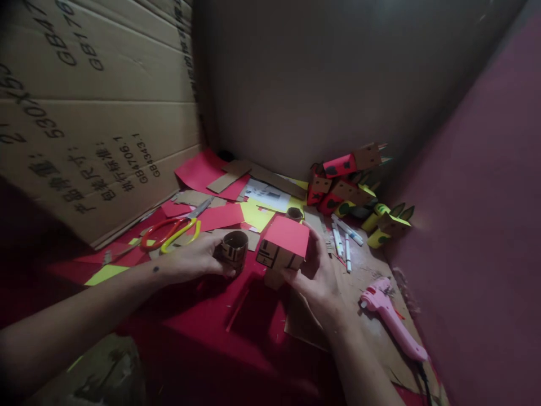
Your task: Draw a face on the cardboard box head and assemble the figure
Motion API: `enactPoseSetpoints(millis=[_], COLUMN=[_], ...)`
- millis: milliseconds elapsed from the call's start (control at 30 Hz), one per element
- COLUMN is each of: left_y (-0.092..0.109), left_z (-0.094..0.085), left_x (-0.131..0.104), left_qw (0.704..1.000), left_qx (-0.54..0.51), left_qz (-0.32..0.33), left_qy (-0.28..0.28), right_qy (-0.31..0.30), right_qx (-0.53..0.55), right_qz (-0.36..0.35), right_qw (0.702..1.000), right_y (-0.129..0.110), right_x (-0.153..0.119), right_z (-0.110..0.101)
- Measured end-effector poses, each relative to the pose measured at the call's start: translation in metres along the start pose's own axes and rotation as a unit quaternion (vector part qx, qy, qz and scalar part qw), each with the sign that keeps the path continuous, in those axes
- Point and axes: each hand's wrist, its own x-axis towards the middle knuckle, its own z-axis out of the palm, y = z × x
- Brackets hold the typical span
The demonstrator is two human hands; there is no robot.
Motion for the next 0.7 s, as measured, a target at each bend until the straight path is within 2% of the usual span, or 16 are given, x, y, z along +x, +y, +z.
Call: enactPoseSetpoints(millis=[167, 500, 600, 667, 700], left_y=[-0.005, -0.009, 0.002, 0.019, 0.030], left_z=[0.001, -0.001, -0.013, -0.026, -0.033], left_x=[0.001, -0.003, -0.012, -0.017, -0.017], left_qw=[1.000, 0.991, 0.990, 0.991, 0.991], left_qx=[-0.003, 0.081, 0.103, 0.096, 0.089], left_qz=[0.014, 0.105, 0.084, 0.075, 0.088], left_qy=[-0.010, 0.028, 0.036, 0.060, 0.051], right_qy=[-0.011, -0.026, -0.020, -0.003, 0.006], right_qx=[-0.072, 0.026, 0.007, -0.028, -0.052], right_qz=[0.007, 0.053, 0.042, 0.023, 0.011], right_qw=[0.997, 0.998, 0.999, 0.999, 0.999], right_y=[0.010, 0.006, 0.001, -0.002, -0.003], right_x=[-0.005, -0.008, -0.009, -0.009, -0.009], right_z=[-0.007, -0.005, -0.005, -0.005, -0.006])
